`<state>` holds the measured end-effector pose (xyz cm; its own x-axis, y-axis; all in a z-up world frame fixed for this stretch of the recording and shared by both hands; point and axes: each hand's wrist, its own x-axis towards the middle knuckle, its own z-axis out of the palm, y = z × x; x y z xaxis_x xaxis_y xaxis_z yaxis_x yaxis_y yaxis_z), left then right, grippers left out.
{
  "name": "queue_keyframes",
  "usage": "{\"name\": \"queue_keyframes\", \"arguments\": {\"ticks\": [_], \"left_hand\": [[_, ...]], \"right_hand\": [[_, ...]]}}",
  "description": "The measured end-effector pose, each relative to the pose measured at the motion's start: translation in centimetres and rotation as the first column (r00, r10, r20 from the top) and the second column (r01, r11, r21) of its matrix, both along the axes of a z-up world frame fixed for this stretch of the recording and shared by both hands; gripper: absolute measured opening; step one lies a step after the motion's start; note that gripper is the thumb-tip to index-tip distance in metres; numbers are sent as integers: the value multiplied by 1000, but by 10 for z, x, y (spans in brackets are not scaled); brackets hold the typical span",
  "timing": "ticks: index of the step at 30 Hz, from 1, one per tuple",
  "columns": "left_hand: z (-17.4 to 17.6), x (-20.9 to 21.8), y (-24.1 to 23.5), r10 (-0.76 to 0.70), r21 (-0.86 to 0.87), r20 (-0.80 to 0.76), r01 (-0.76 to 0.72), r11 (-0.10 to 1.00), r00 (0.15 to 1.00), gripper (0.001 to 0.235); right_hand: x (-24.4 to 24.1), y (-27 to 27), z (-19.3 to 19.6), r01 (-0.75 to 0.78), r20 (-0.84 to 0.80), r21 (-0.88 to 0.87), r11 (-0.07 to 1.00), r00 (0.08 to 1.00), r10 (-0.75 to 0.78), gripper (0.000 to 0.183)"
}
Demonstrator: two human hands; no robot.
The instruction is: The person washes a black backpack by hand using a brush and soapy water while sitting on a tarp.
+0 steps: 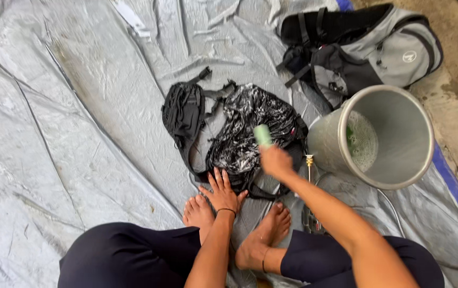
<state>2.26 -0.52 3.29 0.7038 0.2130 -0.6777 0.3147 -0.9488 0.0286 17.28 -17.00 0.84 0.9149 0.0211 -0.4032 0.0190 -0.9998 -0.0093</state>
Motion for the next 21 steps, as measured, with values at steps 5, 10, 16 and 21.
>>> {"name": "queue_keyframes", "arguments": {"ticks": [5, 10, 16, 21], "left_hand": [[-1, -3, 1, -12, 22, -30, 13, 1000, 999, 94], [6, -2, 2, -6, -24, -23, 6, 1000, 1000, 115], [-21, -4, -7, -8, -6, -27, 8, 1000, 1000, 117], [1, -5, 1, 26, -72, -10, -27, 997, 1000, 112]], "right_hand": [[-84, 36, 59, -568, 5, 34, 823, 823, 568, 59], [31, -20, 31, -119, 88, -233, 965, 986, 142, 62], [-45, 54, 60, -49, -226, 35, 998, 973, 55, 62], [-58, 71, 54, -627, 125, -104, 772, 762, 636, 68]]}}
